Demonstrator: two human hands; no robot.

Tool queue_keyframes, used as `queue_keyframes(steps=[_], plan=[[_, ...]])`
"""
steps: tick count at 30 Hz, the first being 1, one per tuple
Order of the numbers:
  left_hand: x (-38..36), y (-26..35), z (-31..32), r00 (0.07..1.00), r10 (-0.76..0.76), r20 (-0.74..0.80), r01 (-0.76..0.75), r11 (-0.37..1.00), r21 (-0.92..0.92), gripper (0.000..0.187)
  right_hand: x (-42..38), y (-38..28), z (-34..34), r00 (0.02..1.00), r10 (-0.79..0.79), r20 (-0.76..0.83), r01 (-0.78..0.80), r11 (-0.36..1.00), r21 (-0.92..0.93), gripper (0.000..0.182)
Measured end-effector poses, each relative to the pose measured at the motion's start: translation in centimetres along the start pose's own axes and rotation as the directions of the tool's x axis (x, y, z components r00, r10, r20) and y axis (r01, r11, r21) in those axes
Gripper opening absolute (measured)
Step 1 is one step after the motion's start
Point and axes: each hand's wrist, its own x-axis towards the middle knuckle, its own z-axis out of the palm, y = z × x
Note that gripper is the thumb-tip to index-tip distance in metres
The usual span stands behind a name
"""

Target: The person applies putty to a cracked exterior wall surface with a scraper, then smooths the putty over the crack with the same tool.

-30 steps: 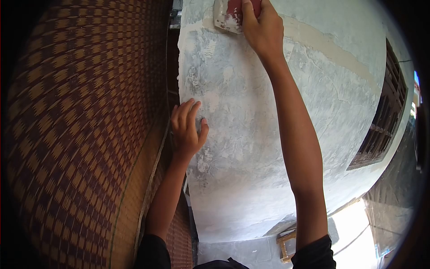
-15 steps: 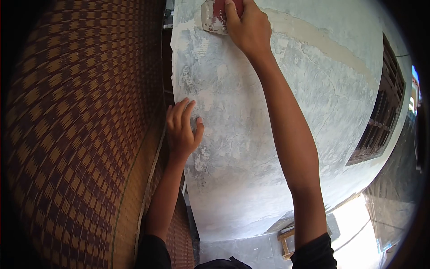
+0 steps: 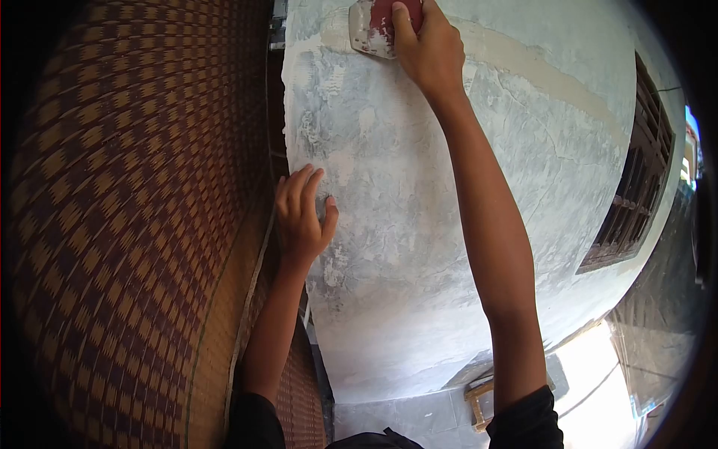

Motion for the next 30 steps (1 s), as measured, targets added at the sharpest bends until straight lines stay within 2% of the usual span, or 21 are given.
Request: queue_keyframes(steps=[2, 3, 5, 8, 9, 11, 14, 17, 20, 21, 23, 25, 29, 30], plan=[[0.1, 0.1, -0.1, 1.0, -0.005, 0.013, 0.005, 1.0, -0.005, 0.048, 0.0, 1.0, -1.3, 1.0, 0.019, -0.024, -0.02, 0.999, -0.043, 0.035], [0.0, 0.2, -0.1, 1.0, -0.008, 0.012, 0.008, 1.0, -0.001, 0.048, 0.2, 1.3, -1.9, 0.998, 0.062, -0.034, -0.062, 0.998, -0.02, 0.035], [0.1, 0.3, 0.0, 1.0, -0.019, 0.006, 0.019, 1.0, -0.011, 0.047, 0.4, 1.7, -2.6, 0.996, 0.051, -0.076, -0.041, 0.99, 0.133, 0.035], [0.2, 0.5, -0.1, 1.0, -0.026, 0.013, 0.026, 1.0, -0.01, 0.048, 0.9, 0.4, -1.4, 0.997, 0.055, -0.051, -0.05, 0.994, 0.097, 0.035], [0.2, 0.4, 0.0, 1.0, -0.023, 0.016, 0.023, 1.0, -0.016, 0.048, 0.8, 0.1, -0.6, 0.999, 0.02, -0.047, -0.012, 0.988, 0.156, 0.036], [0.1, 0.2, 0.0, 1.0, -0.013, 0.01, 0.013, 1.0, -0.011, 0.048, 0.9, -0.2, 0.2, 0.998, 0.061, -0.019, -0.061, 0.997, -0.039, 0.036], [0.1, 0.2, -0.1, 1.0, -0.012, 0.011, 0.013, 1.0, -0.012, 0.048, 0.8, 1.2, -1.0, 0.996, 0.066, -0.067, -0.07, 0.997, -0.045, 0.035], [0.2, 0.4, -0.1, 1.0, -0.019, 0.0, 0.019, 1.0, -0.007, 0.047, 1.0, 1.4, -2.3, 0.989, 0.114, -0.094, -0.1, 0.985, 0.14, 0.034], [0.1, 0.3, 0.1, 1.0, -0.018, -0.004, 0.018, 1.0, 0.0, 0.047, 0.6, 0.2, -0.8, 0.998, 0.048, -0.042, -0.043, 0.991, 0.124, 0.034], [0.1, 0.5, 0.2, 1.0, -0.017, -0.001, 0.017, 1.0, -0.004, 0.047, 0.6, 0.2, -0.4, 0.998, 0.06, -0.021, -0.06, 0.998, 0.017, 0.034], [0.1, 0.3, -0.1, 1.0, -0.011, 0.009, 0.011, 1.0, 0.005, 0.048, 0.6, 1.3, -0.6, 0.998, 0.022, -0.055, -0.021, 0.999, 0.024, 0.033], [0.0, 0.3, -0.1, 1.0, -0.016, 0.01, 0.015, 1.0, 0.006, 0.048, 0.8, 1.8, -2.3, 0.995, 0.09, -0.049, -0.09, 0.996, 0.01, 0.034], [0.1, 0.4, 0.0, 1.0, -0.023, -0.002, 0.023, 1.0, 0.003, 0.048, 0.8, 0.9, -2.1, 0.996, 0.038, -0.081, -0.029, 0.994, 0.106, 0.034], [0.2, 0.4, 0.1, 1.0, -0.019, 0.001, 0.019, 1.0, -0.004, 0.048, 0.7, 0.8, -1.3, 0.995, -0.021, -0.1, 0.037, 0.986, 0.164, 0.033]])
